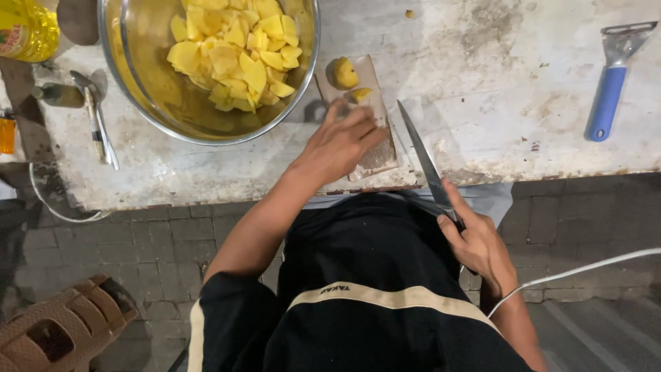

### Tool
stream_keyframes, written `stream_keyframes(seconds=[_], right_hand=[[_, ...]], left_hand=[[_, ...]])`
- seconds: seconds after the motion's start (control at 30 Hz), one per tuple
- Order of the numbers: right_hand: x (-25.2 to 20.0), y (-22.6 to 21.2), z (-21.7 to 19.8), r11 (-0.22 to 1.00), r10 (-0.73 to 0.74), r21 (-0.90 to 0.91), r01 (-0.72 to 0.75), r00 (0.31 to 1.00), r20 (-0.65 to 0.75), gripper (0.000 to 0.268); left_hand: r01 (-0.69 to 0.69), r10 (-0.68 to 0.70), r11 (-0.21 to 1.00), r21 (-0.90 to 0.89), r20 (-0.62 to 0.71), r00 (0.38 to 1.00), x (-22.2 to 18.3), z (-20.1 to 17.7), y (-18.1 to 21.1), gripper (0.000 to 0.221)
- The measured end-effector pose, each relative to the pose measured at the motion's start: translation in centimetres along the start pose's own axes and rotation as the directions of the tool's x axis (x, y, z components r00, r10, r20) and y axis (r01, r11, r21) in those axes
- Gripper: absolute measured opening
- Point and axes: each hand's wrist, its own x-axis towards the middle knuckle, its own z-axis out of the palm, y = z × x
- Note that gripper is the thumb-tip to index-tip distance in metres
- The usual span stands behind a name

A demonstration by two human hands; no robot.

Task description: The person is slicing peeled potatoes into thin pieces using a knife on a small wooden board and then putting them into a large metal bowl.

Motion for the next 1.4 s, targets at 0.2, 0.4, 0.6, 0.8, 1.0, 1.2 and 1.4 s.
stream_keyframes(seconds=[0.2, 0.4, 0.6, 0.8, 1.0, 1.2, 1.4], right_hand=[[1.4, 3.3, 1.8, 0.977, -0.201, -0.071, 0.2, 0.98, -0.006, 0.065], [1.5, 4.9, 4.1, 0.923, -0.362, -0.159, 0.349, 0.93, -0.06, 0.057], [1.5, 3.9, 4.6, 0.875, -0.466, -0.165, 0.456, 0.884, -0.03, 0.055], [1.4, 3.8, 4.4, 0.866, -0.473, -0.18, 0.466, 0.881, 0.004, 0.059], [1.1, 3.7, 4.5, 0.881, -0.432, -0.204, 0.426, 0.902, 0.018, 0.06], [1.0, 3.5, 4.6, 0.886, -0.405, -0.218, 0.408, 0.912, 0.061, 0.066], [1.3, 3.4, 4.3, 0.91, -0.382, -0.132, 0.393, 0.919, 0.097, 0.069]], left_hand=[[0.065, -0.027, 0.971, -0.228, 0.167, 0.986, -1.4, -3.7, 2.1, 0.019], [0.225, -0.28, 0.936, -0.27, -0.188, 0.941, -5.6, -0.5, 2.5, 0.029], [0.178, -0.248, 0.963, -0.203, -0.41, 0.878, -5.4, 1.7, 3.9, 0.017], [0.156, -0.235, 0.963, -0.218, -0.409, 0.882, -4.9, 1.2, 3.6, 0.013], [0.127, -0.238, 0.955, -0.268, -0.437, 0.867, -3.9, 0.3, 3.8, 0.01], [0.124, -0.22, 0.964, -0.236, -0.445, 0.868, -4.2, 0.7, 3.7, 0.01], [0.155, -0.23, 0.967, -0.201, -0.436, 0.87, -4.9, 1.5, 3.7, 0.008]])
